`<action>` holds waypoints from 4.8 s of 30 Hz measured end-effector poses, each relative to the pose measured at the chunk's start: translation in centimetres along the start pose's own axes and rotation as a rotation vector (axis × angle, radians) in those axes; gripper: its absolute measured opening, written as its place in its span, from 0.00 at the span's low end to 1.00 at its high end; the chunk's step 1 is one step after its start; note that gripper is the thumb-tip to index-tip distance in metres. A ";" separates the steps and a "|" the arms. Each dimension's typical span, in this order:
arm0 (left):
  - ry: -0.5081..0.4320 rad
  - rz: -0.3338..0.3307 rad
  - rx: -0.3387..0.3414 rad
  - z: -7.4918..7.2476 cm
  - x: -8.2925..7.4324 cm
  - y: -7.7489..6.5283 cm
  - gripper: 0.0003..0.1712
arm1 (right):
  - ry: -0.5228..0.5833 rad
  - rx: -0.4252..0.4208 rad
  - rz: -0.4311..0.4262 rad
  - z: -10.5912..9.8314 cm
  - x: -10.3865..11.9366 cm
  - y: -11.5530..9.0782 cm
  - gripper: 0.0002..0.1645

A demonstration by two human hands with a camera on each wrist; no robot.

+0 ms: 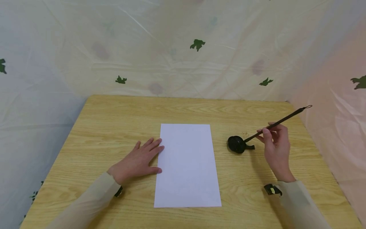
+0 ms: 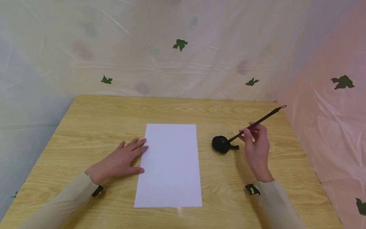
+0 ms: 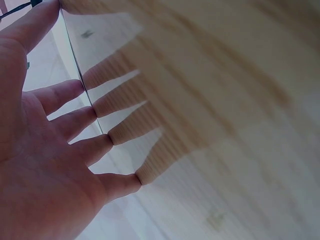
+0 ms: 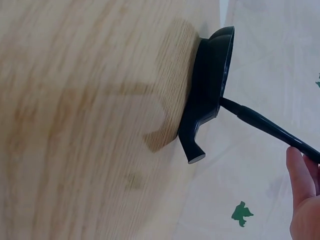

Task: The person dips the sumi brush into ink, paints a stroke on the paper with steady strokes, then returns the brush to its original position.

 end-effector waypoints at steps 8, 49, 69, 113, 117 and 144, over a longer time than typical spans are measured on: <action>0.001 -0.002 0.004 0.1 0.2 0.1 0.49 | -0.107 0.028 0.020 0.1 -0.1 -0.1 0.20; 0.023 0.004 0.004 0.0 0.0 -0.1 0.49 | -0.201 -0.080 -0.025 -0.4 0.1 0.1 0.20; 0.007 0.023 0.032 -0.3 0.0 -0.2 0.48 | -0.226 -0.071 -0.052 0.0 0.6 -0.2 0.19; 0.014 0.030 -0.045 -0.3 0.0 0.0 0.44 | -0.251 -0.068 -0.118 0.2 1.4 -0.7 0.17; 0.014 0.028 -0.037 -0.3 0.0 0.0 0.42 | -0.188 -0.081 -0.147 0.3 2.2 -0.7 0.18; -0.002 0.015 -0.013 -0.4 0.0 0.2 0.41 | 0.414 -0.150 -0.261 4.7 6.6 -1.0 0.18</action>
Point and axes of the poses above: each hand's wrist, its own y-axis towards the middle knuckle, its own z-axis out of the palm, x = y × z, the point moved 7 cm from there along y, towards the middle knuckle, and after that the axes turned 5 degrees about x, right-handed, at the moved point
